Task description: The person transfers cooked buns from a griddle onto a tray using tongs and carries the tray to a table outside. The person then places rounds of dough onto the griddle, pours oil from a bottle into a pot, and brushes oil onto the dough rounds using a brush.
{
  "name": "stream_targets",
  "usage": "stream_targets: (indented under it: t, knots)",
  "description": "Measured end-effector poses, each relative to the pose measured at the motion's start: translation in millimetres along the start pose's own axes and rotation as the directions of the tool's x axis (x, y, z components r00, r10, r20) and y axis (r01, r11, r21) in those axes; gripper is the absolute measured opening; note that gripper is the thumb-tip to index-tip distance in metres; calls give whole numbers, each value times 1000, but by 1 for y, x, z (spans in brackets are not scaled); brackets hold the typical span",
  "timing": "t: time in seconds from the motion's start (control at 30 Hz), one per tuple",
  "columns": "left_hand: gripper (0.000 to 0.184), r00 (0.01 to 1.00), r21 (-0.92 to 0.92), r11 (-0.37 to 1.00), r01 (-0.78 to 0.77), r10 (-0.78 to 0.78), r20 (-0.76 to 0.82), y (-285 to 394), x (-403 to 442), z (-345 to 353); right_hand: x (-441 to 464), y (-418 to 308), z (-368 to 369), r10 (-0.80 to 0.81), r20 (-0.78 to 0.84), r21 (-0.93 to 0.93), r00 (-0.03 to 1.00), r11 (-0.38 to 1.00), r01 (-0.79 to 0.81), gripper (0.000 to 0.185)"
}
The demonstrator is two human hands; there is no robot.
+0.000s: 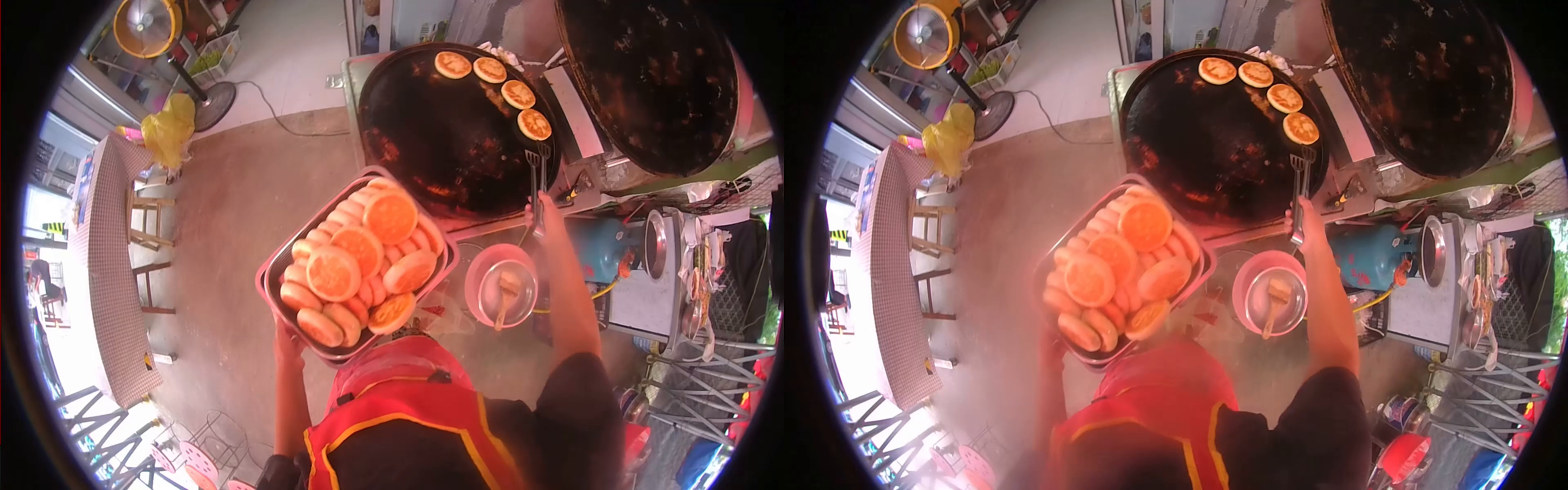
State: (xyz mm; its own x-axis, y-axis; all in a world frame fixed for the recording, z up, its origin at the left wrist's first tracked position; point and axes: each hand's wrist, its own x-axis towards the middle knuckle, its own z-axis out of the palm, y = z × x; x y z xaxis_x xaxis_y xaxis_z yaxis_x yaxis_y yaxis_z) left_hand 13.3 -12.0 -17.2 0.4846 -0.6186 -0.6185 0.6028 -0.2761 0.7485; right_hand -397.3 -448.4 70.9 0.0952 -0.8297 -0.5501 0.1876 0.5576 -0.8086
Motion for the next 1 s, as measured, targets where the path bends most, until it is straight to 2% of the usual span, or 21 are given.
stream_targets:
  t: [0.07, 0.17, 0.23, 0.3, 0.37, 0.4, 0.43, 0.47, 0.5, 0.53, 0.63, 0.67, 0.77, 0.83, 0.87, 0.9, 0.93, 0.97, 1.0]
  knots:
    - [54, 1000, 29, 999, -20, 20, 12, 10, -6, 9, 43, -14, -5, -5, 26, 45, 1000, 999, 4, 28]
    - [51, 999, 93, 995, -34, 34, 8, -13, 11, -14, 90, -34, -3, 2, 52, 121, 999, 993, -9, 25]
    - [47, 998, 55, 998, -44, 46, -47, -5, 9, -1, 103, -41, 0, -24, 32, 128, 999, 992, 20, 23]
    - [44, 990, 19, 1000, -19, 21, -137, 16, -3, 22, 91, -45, -1, -99, -48, -72, 994, 993, 95, 21]
    - [43, 988, 3, 998, -57, 57, -146, 4, -2, 14, 62, -44, -7, -188, -75, -328, 979, 932, 154, 22]
    - [43, 987, 2, 998, -64, 64, -147, 2, -2, 13, 54, -40, -19, -351, -31, -593, 936, 760, 265, 24]
    - [43, 988, 21, 999, -47, 49, -144, 4, -1, 13, 41, -35, -28, -535, 32, -813, 844, 478, 334, 28]
    - [43, 988, 18, 999, -36, 38, -152, 6, -1, 14, 27, -30, -36, -669, 152, -938, 728, 136, 320, 32]
    - [43, 987, 16, 1000, -25, 27, -160, 7, -1, 15, 13, -27, -41, -732, 312, -949, 605, -219, 225, 36]
    - [43, 984, -10, 1000, -18, 16, -177, 9, -4, 19, -10, -31, -31, -620, 255, -949, 742, -306, 70, 48]
    - [45, 977, -47, 999, -1, -9, -214, 21, -16, 38, -45, -29, -25, -506, 395, -828, 767, -558, 59, 54]
    - [46, 982, -48, 999, -6, -3, -188, 21, -16, 35, -51, -25, -25, -461, 360, -824, 811, -565, 44, 64]
    - [49, 995, -57, 998, -34, 29, -95, 11, -10, 21, -101, -25, -12, -454, 393, -811, 800, -581, 68, 53]
    - [51, 995, -86, 995, -53, 45, -93, 17, -16, 28, -117, -20, -19, -447, 300, -906, 843, -411, 104, 46]
    - [52, 989, -105, 993, -53, 38, -144, 15, -16, 31, -123, -19, -21, -433, 253, -940, 865, -321, 114, 43]
    - [51, 985, -109, 993, -44, 25, -169, 15, -16, 33, -124, -19, -22, -327, 114, -993, 938, -7, 118, 40]
    - [51, 981, -114, 993, -35, 12, -194, 15, -16, 34, -124, -21, -20, -177, 14, -950, 984, 304, 68, 37]
    - [50, 981, -105, 994, -17, -4, -194, 18, -16, 35, -124, -23, -14, 1, -34, -816, 999, 577, -28, 35]
    - [49, 982, -106, 994, -13, -8, -190, 16, -15, 32, -116, -19, -11, 34, -58, -715, 998, 696, -66, 31]
